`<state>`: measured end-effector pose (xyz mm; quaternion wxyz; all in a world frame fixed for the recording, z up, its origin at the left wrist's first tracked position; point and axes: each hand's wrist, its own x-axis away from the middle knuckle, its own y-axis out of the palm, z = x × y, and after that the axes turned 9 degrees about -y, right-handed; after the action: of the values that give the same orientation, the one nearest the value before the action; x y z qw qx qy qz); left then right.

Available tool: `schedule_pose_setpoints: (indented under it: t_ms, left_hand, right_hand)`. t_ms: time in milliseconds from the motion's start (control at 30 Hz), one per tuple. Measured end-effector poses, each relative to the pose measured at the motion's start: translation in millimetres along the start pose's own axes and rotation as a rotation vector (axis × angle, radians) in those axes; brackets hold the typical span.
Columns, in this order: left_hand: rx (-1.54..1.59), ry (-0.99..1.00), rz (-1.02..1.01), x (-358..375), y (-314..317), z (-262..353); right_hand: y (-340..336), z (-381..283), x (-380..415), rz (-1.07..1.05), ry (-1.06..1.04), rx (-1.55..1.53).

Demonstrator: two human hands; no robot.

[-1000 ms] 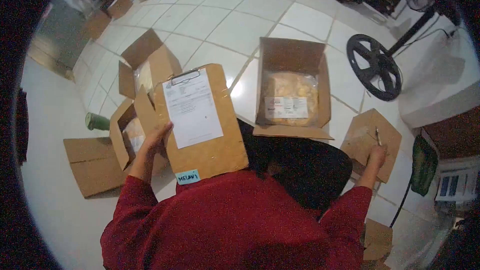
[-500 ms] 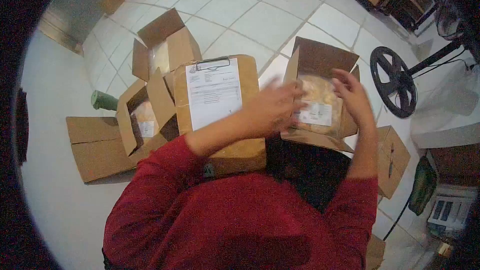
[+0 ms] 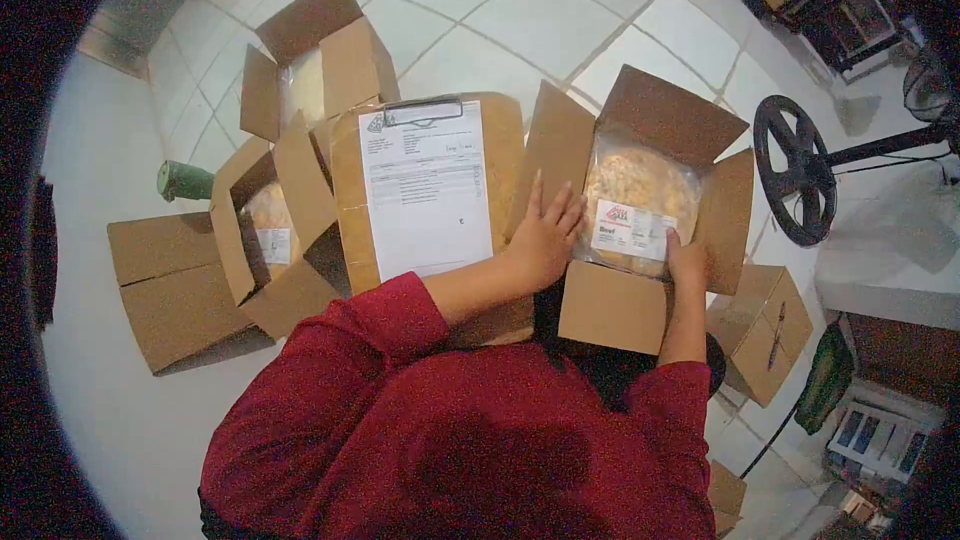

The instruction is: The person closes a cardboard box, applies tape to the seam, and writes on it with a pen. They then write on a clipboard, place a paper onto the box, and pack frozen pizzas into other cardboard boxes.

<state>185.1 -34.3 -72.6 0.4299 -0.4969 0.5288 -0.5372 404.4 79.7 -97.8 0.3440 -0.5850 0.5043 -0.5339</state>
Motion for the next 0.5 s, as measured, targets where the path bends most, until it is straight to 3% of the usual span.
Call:
schedule_pose_setpoints:
  t_ms: [133, 200, 267, 333, 367, 400, 433, 500]
  left_hand:
    - [0.016, 0.036, 0.053, -1, 4, -1]
    - [0.042, 0.051, 0.057, -1, 1, 1]
    - [0.484, -0.003, 0.117, -7, -5, 6]
    - [0.693, -0.038, 0.185, -11, -12, 6]
    - [0.889, -0.095, 0.244, -12, -15, 4]
    - [0.892, -0.074, 0.252, -12, -19, 0]
    - [0.999, -0.119, 0.258, -12, -22, -5]
    - [1.110, -0.154, 0.264, -13, -24, -11]
  right_hand:
    - [8, 8, -2, 0.017, 0.017, -0.186]
    - [14, 22, -7, 0.002, -0.010, -0.529]
    - [15, 39, -20, -0.009, 0.057, -0.595]
    - [-1, 33, -19, -0.024, 0.116, -0.677]
    - [-20, 11, -4, -0.143, 0.152, -0.902]
    - [-36, -4, 3, -0.264, 0.179, -1.128]
    - [-46, -7, 2, -0.244, 0.179, -1.134]
    - [-60, -11, -4, -0.219, -0.110, -1.247]
